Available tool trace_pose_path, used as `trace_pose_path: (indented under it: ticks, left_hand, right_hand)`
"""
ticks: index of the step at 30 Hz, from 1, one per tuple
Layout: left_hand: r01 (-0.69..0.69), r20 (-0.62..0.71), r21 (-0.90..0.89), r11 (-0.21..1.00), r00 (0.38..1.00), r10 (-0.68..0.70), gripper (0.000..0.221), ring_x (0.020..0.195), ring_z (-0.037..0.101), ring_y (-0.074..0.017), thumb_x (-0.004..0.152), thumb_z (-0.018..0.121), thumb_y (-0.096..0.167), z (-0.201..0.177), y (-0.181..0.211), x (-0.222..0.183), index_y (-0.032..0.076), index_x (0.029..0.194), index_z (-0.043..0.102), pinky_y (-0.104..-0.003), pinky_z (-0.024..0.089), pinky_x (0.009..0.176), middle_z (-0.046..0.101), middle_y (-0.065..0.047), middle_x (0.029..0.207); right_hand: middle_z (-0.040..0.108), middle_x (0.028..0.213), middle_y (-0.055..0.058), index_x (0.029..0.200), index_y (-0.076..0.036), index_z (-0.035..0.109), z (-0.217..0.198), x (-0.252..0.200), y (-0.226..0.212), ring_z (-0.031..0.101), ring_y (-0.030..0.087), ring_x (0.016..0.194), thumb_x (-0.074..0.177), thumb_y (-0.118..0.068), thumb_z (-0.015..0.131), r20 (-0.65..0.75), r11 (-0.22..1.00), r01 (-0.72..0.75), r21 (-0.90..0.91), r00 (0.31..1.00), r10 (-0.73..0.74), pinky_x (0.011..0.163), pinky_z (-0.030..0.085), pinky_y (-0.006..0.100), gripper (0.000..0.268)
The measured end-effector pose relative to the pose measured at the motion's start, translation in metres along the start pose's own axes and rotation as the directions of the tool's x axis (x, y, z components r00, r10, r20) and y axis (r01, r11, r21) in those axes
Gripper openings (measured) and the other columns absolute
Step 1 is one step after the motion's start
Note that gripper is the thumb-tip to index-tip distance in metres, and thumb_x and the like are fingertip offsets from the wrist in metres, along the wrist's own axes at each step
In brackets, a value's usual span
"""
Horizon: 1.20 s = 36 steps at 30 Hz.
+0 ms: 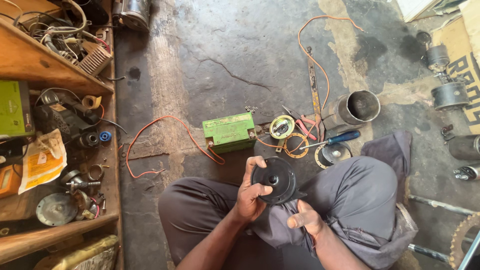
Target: The person sits on the floor and uses a screwdriver to remove screws from a black circular motor housing. They then wipe the housing with a cloth and proceed to work on a brass-colored stator assembly, using a screwdriver and a metal rod to adjust internal components.
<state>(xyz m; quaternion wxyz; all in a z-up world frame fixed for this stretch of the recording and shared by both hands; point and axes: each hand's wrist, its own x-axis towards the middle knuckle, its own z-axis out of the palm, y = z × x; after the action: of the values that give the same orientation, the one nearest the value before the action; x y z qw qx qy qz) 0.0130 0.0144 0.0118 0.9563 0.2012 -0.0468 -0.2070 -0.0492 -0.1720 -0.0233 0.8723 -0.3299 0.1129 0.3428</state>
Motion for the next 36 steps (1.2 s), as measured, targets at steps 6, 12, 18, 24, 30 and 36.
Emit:
trace_pose_path:
  ticks: [6, 12, 18, 24, 30, 36]
  left_hand:
    - [-0.12, -0.033, 0.186, 0.975, 0.991, 0.128, 0.051, 0.12, 0.06, -0.0259, 0.08, 0.054, -0.012, 0.004, -0.004, -0.001, 0.01, 0.124, 0.042, -0.037, 0.055, 0.099, 0.052, -0.018, 0.137]
    - [-0.218, -0.026, 0.476, 0.852, 0.965, 0.262, 0.031, 0.122, 0.057, -0.0222, 0.093, 0.056, -0.002, 0.004, -0.004, -0.007, 0.009, 0.12, 0.044, -0.035, 0.052, 0.102, 0.051, -0.017, 0.138]
    - [-0.357, -0.115, 0.472, 0.806, 0.882, 0.458, 0.02, 0.115, 0.057, -0.0221, 0.11, 0.054, 0.023, -0.007, -0.001, -0.001, 0.009, 0.123, 0.047, -0.038, 0.052, 0.1, 0.054, -0.015, 0.132]
    - [-0.428, -0.228, 0.018, 0.904, 0.878, 0.421, 0.041, 0.119, 0.064, -0.0373, 0.103, 0.053, 0.051, -0.021, 0.048, 0.005, 0.016, 0.124, 0.049, -0.047, 0.054, 0.102, 0.064, -0.016, 0.128]
    - [-0.426, -0.298, -0.075, 0.902, 0.872, 0.387, 0.043, 0.13, 0.061, -0.0302, 0.109, 0.058, 0.037, -0.016, 0.04, 0.004, 0.008, 0.138, 0.047, -0.043, 0.052, 0.113, 0.062, -0.017, 0.135]
    - [-0.38, -0.067, 0.534, 0.756, 0.872, 0.485, 0.061, 0.121, 0.06, -0.029, 0.096, 0.067, 0.018, 0.0, 0.047, 0.001, 0.009, 0.149, 0.039, -0.046, 0.054, 0.097, 0.051, -0.019, 0.138]
  right_hand:
    - [0.069, 0.112, 0.015, 0.135, 0.008, 0.049, -0.009, 0.005, 0.004, 0.069, 0.024, 0.097, 0.066, -0.014, 0.086, 0.018, 0.99, -0.003, 0.138, 1.0, 0.001, 0.086, 0.056, 0.037, 0.081]
    - [0.069, 0.097, 0.005, 0.133, 0.01, 0.055, -0.004, 0.011, 0.003, 0.064, 0.012, 0.081, 0.076, -0.008, 0.083, -0.014, 1.0, 0.018, 0.001, 1.0, -0.017, 0.072, 0.052, 0.026, 0.066]
    - [0.069, 0.106, 0.006, 0.138, 0.002, 0.051, 0.02, 0.008, -0.002, 0.067, 0.015, 0.089, 0.07, -0.009, 0.081, -0.052, 0.999, 0.039, -0.029, 0.998, -0.04, 0.08, 0.055, 0.03, 0.075]
    - [0.065, 0.102, 0.008, 0.144, -0.001, 0.049, 0.018, 0.007, 0.005, 0.065, 0.019, 0.09, 0.077, -0.004, 0.076, -0.184, 0.976, 0.217, 0.009, 0.96, -0.211, 0.082, 0.053, 0.033, 0.073]
    - [0.066, 0.099, 0.005, 0.136, 0.001, 0.054, 0.0, 0.016, 0.014, 0.064, 0.016, 0.091, 0.079, -0.004, 0.069, -0.388, 0.973, 0.221, 0.065, 0.904, -0.179, 0.084, 0.052, 0.031, 0.059]
    - [0.064, 0.105, 0.006, 0.138, 0.006, 0.057, 0.006, 0.018, 0.012, 0.062, 0.016, 0.096, 0.086, -0.004, 0.07, -0.339, 0.946, 0.325, -0.006, 0.889, -0.308, 0.089, 0.048, 0.03, 0.055]
